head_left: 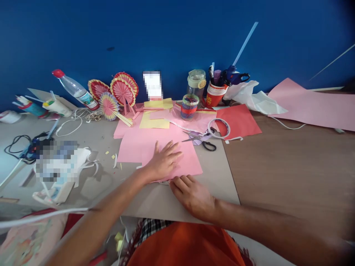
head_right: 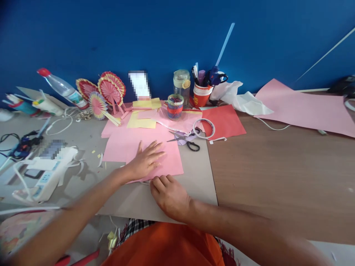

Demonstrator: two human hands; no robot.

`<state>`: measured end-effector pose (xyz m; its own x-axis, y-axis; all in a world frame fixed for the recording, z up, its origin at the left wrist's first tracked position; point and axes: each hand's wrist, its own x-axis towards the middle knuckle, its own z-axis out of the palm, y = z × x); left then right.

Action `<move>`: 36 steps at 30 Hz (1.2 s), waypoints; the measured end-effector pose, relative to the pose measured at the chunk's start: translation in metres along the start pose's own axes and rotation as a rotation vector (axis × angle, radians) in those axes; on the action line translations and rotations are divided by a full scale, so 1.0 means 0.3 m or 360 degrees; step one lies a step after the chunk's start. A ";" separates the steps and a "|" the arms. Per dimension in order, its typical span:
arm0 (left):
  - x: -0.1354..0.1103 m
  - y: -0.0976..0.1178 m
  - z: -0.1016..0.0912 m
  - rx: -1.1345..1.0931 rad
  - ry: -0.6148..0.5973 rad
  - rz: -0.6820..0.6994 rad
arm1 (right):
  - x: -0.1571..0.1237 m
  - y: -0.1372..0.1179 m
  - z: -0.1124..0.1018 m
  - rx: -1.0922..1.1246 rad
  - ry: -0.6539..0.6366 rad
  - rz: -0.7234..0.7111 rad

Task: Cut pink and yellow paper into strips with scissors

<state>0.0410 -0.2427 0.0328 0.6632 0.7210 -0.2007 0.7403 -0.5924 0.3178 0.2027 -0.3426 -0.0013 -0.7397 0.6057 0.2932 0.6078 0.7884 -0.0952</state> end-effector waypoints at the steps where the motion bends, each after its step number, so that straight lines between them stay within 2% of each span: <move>1: -0.025 -0.018 -0.004 0.0051 0.0033 0.0007 | 0.000 0.000 -0.002 0.0008 0.0004 -0.0001; 5: -0.116 -0.097 0.018 0.0122 0.0031 -0.0048 | 0.000 -0.003 -0.007 0.0044 0.0009 0.0024; 9: -0.152 -0.144 0.068 0.0219 0.0031 0.0016 | 0.002 -0.009 -0.005 0.0013 0.0028 0.0042; 13: -0.150 -0.146 0.089 0.0290 0.0081 0.0051 | 0.006 -0.014 -0.004 0.0010 0.0003 0.0024; 21: -0.145 -0.134 0.076 0.0299 0.0022 0.0033 | 0.030 -0.031 -0.008 0.0066 -0.0004 0.0017; 27: -0.144 -0.138 0.081 0.0233 0.0007 0.0032 | 0.091 -0.110 0.025 0.0172 -0.0045 -0.0141; 30: -0.141 -0.138 0.070 0.0128 -0.0020 0.0009 | 0.111 -0.136 0.014 0.0234 -0.0086 -0.0187; 33: -0.135 -0.139 0.039 -0.0071 0.0024 -0.0040 | 0.090 -0.099 -0.037 0.0298 -0.0111 -0.0092; 36: -0.136 -0.153 0.002 -0.0208 0.0284 -0.0144 | 0.019 0.002 -0.101 0.0429 -0.0043 0.0082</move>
<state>-0.0200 -0.2453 0.0259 0.5564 0.8279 -0.0708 0.7676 -0.4795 0.4253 0.2075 -0.3419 0.0291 -0.7192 0.6458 0.2565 0.5487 0.7543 -0.3605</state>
